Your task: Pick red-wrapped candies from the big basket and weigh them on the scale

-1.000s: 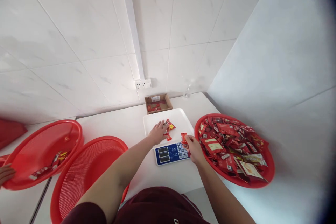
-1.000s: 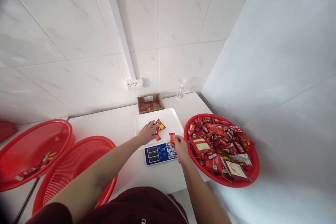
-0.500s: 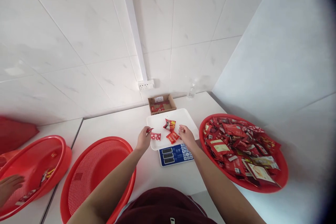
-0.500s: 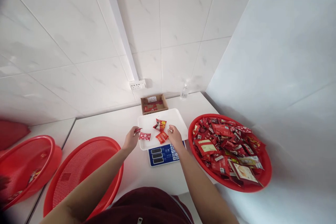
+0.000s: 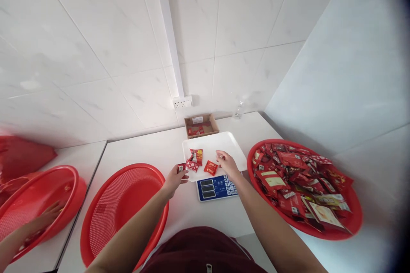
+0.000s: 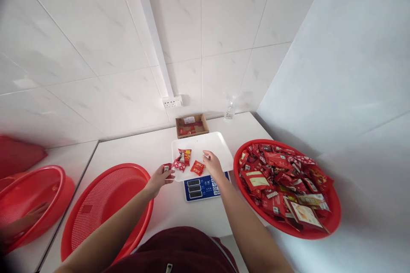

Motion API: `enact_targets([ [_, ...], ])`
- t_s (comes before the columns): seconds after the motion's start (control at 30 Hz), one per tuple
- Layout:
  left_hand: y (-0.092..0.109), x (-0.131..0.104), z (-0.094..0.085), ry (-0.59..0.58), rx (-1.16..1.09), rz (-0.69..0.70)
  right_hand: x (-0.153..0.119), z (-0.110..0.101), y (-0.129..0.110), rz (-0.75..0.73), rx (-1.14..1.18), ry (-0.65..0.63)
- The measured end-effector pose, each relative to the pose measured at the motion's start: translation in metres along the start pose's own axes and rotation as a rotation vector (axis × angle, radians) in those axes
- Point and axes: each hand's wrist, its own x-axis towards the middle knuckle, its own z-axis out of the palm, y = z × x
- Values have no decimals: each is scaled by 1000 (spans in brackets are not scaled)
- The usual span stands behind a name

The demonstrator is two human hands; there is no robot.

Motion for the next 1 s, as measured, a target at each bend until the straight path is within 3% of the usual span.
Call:
enact_targets([
  [0.2, 10, 22, 25, -47, 73, -18, -29, -15, 12, 301, 508, 78],
  [0.3, 17, 22, 35, -67, 112, 14, -41, -6, 1, 361, 688, 24],
  [0.4, 17, 8, 38, -123, 141, 57, -56, 6, -17, 380, 798, -84],
  [0.47, 10, -8, 37, -199, 181, 97, -69, 12, -25, 378, 757, -151],
  [0.53, 0, -25, 34, -301, 251, 114, -86, 16, -26, 344, 568, -249],
  [0.63, -20, -47, 31, -435, 390, 71, -113, 21, -17, 229, 201, -471],
  [0.73, -36, -60, 30, -462, 493, 4, -135, 25, -2, 132, -25, -543],
  [0.87, -42, -68, 29, -474, 582, -19, -147, 19, 13, 131, -131, -599],
  [1.0, -31, -74, 29, -602, 578, 28, -150, 6, 12, 146, -60, -701],
])
